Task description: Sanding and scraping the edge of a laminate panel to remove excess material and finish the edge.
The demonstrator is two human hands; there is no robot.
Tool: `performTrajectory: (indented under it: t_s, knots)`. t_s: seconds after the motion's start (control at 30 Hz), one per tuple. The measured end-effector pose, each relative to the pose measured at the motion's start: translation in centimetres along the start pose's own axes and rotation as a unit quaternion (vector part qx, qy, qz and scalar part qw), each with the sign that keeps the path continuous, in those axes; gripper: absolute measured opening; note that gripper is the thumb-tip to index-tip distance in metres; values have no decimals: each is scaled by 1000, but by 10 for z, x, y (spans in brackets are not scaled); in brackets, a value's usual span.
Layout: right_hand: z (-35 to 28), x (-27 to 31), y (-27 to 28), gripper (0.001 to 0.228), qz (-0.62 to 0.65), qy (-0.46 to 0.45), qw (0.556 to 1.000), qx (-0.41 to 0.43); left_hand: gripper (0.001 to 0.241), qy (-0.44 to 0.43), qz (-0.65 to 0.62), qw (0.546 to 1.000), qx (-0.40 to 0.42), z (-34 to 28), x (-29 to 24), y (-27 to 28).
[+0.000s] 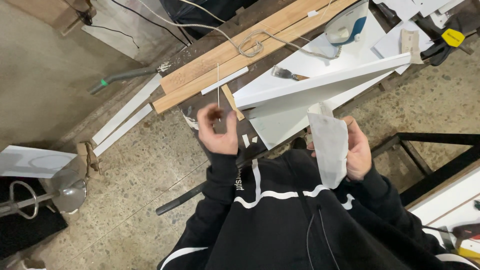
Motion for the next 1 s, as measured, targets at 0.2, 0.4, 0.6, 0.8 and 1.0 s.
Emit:
performTrajectory:
  t_s: [0.2,0.4,0.6,0.8,1.0]
  knots:
    - [-16,2,-6,32,-123,147,981,-15,32,139,-123,964,188,-49,-71,-40]
    - [-5,55,-83,29,-440,272,850,-100,51,258,-373,840,297,-75,-77,-79]
    - [-7,54,-76,24,-477,291,809,-183,52,199,-350,879,257,-66,-91,-87]
    - [-2,16,-15,28,-176,145,958,-171,57,80,-143,956,244,-44,-135,-79]
    - [-3,5,-14,31,-123,138,968,-170,49,68,-91,965,238,-47,-136,-84]
Point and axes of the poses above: each hand's wrist, its own z-axis towards the middle knuckle, its own y-axis out of the back of the hand, x = y × z, the point moved 2 cm from there along z, towards the middle knuckle
